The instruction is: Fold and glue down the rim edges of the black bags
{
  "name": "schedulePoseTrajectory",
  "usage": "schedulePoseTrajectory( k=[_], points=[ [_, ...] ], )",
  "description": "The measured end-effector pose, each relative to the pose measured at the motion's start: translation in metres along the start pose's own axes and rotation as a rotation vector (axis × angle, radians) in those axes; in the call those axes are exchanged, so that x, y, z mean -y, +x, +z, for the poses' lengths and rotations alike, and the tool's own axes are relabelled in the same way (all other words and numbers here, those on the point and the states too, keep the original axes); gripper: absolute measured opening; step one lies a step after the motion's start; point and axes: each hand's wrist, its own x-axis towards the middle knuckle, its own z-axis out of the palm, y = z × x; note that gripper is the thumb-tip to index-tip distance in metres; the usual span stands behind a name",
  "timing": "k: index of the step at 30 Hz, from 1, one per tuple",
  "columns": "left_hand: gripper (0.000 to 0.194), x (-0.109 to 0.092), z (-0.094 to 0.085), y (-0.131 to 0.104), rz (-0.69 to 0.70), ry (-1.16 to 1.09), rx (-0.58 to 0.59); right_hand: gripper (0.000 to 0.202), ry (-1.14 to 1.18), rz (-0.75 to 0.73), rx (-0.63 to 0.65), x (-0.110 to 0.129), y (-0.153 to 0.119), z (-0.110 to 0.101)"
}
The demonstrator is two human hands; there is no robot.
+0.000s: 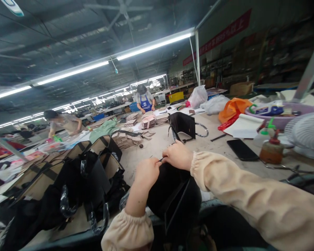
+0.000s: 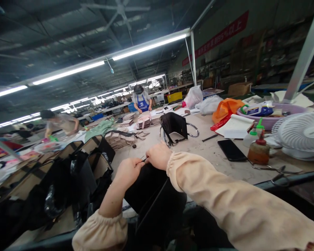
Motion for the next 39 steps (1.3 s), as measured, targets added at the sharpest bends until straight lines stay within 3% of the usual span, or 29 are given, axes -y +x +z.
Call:
schedulePoseTrajectory(
  k=[3,6,11,16,39],
  points=[
    [0.028,-0.001,0.006,0.007,0.002,0.004,0.0,0.022,0.032,-0.013,0.002,-0.009,-0.007,-0.001],
    [0.027,0.003,0.01,0.008,-0.021,-0.004,-0.027,0.035,0.066,-0.028,-0.026,-0.015,-0.015,-0.003],
    [0.029,0.008,0.014,0.008,-0.025,-0.077,-0.036,0.018,0.083,0.014,-0.103,-0.018,-0.022,-0.003],
    [0.028,0.007,0.014,0.007,-0.014,-0.123,-0.016,0.021,0.055,0.079,-0.157,-0.015,-0.021,0.002],
    [0.027,0.004,0.009,0.004,-0.003,-0.106,0.032,0.019,0.009,0.082,-0.076,-0.015,-0.016,-0.001]
  ],
)
